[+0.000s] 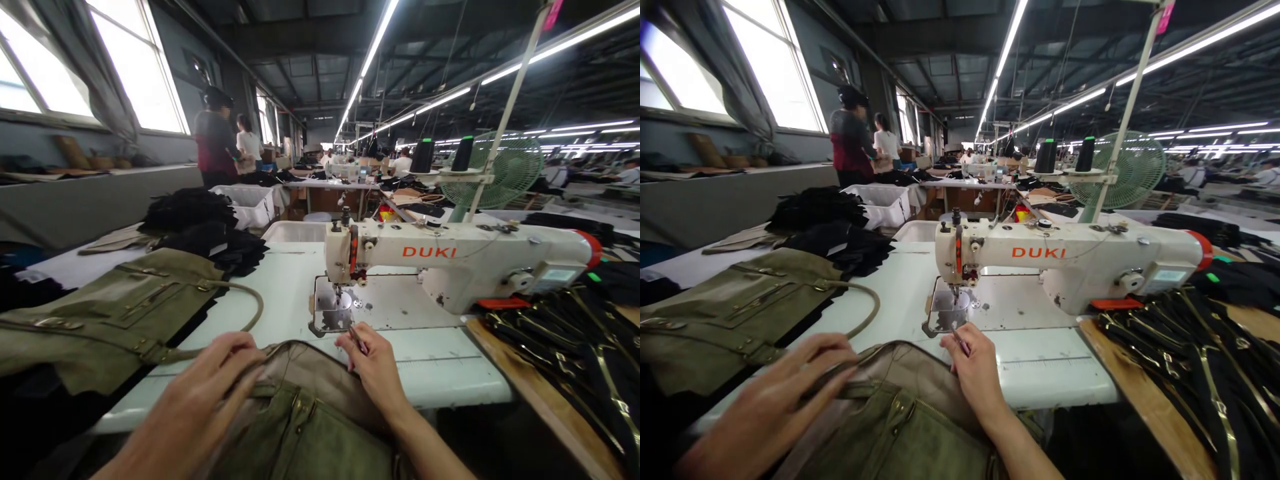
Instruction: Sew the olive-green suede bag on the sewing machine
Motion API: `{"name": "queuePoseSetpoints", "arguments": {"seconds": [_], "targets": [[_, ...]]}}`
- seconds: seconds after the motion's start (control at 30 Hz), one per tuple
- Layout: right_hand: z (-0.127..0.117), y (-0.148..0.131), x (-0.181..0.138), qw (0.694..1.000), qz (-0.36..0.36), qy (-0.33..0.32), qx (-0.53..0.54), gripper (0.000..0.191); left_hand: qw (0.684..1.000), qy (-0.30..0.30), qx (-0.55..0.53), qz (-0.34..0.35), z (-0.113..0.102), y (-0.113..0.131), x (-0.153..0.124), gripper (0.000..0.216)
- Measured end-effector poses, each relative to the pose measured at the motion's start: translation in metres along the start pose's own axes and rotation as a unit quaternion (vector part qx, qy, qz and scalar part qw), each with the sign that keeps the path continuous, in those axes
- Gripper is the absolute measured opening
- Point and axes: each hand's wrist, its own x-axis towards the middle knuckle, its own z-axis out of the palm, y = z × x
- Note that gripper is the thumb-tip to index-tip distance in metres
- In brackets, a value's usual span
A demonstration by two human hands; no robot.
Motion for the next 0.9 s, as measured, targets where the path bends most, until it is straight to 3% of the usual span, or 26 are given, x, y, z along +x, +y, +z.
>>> {"name": "queuePoseSetpoints", "arguments": {"seconds": [0.1, 0.23, 0.33, 0.47, 0.6, 0.7, 0.8, 0.9], "targets": [[-0.009, -0.010, -0.001, 1.000, -0.005, 0.004, -0.003, 0.034, 0.997, -0.066, -0.035, 0.000, 0.022, 0.025, -0.001, 0.021], [-0.023, -0.030, -0.018, 0.998, 0.002, -0.058, 0.018, 0.037, 0.985, -0.154, -0.057, -0.056, 0.039, 0.027, -0.008, 0.032], [-0.038, -0.044, -0.033, 0.986, 0.041, -0.099, 0.125, 0.038, 0.973, -0.174, -0.119, -0.098, 0.033, 0.025, -0.015, 0.032], [-0.053, -0.059, -0.043, 0.965, 0.051, -0.090, 0.242, 0.037, 0.958, -0.190, -0.186, -0.109, 0.014, 0.027, -0.010, 0.025], [-0.052, -0.077, -0.046, 0.908, 0.074, -0.126, 0.392, 0.037, 0.949, -0.236, -0.173, -0.120, 0.010, 0.027, 0.002, 0.040], [-0.049, -0.091, -0.050, 0.882, 0.086, -0.096, 0.453, 0.035, 0.956, -0.228, -0.168, -0.079, 0.014, 0.028, 0.006, 0.023], [-0.053, -0.100, -0.058, 0.900, 0.106, -0.051, 0.419, 0.039, 0.964, -0.199, -0.173, -0.019, 0.019, 0.030, 0.005, 0.022], [-0.064, -0.100, -0.072, 0.927, 0.128, -0.072, 0.344, 0.045, 0.967, -0.157, -0.201, 0.001, 0.019, 0.027, 0.000, 0.023]]}}
